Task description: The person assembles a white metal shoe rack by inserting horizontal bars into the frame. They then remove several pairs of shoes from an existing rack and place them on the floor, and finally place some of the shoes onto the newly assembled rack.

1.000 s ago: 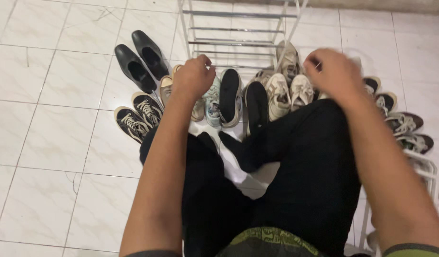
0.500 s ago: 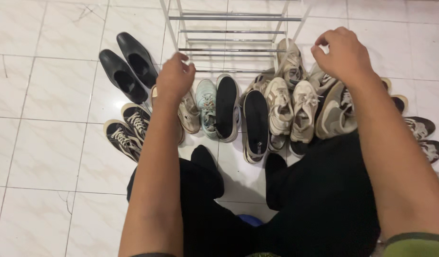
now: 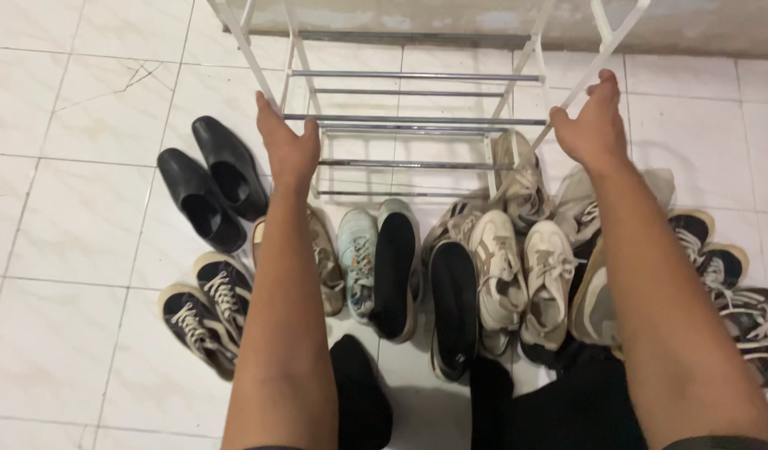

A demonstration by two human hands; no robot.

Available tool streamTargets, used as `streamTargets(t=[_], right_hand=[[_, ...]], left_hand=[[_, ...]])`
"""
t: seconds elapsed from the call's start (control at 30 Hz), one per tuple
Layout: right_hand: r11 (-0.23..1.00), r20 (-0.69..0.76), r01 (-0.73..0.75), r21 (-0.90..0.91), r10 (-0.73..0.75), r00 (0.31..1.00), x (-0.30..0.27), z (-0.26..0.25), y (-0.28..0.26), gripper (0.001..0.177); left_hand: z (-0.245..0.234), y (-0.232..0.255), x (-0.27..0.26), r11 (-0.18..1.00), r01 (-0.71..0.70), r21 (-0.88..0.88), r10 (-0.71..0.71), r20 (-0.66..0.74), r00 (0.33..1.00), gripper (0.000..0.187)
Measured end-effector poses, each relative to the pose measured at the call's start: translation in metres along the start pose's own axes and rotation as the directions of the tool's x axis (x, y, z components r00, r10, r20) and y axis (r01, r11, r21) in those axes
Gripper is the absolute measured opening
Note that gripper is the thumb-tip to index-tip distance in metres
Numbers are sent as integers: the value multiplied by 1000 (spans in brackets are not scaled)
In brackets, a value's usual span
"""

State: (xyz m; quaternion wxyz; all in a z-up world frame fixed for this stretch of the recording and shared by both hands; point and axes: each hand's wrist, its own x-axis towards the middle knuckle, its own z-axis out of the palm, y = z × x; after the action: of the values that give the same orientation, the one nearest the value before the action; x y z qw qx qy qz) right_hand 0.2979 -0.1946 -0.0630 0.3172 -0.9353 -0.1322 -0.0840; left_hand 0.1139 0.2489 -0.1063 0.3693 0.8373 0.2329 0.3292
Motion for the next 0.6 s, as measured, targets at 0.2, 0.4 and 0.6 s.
streamTargets(t=[0.2, 0.4, 0.6], right_hand=[[856, 85, -217, 470, 201, 976, 8, 29, -10, 15], [869, 53, -8, 495, -22, 998, 6, 6, -11, 7], [864, -72, 183, 469, -169, 983, -8, -47, -25, 6]], left_hand=[[8, -4, 14, 987, 72, -145, -78, -37, 996, 67], [-7, 13, 15, 970, 51, -236, -76, -98, 992, 35], [-51, 67, -1, 946, 91, -312, -120, -77, 990, 25]])
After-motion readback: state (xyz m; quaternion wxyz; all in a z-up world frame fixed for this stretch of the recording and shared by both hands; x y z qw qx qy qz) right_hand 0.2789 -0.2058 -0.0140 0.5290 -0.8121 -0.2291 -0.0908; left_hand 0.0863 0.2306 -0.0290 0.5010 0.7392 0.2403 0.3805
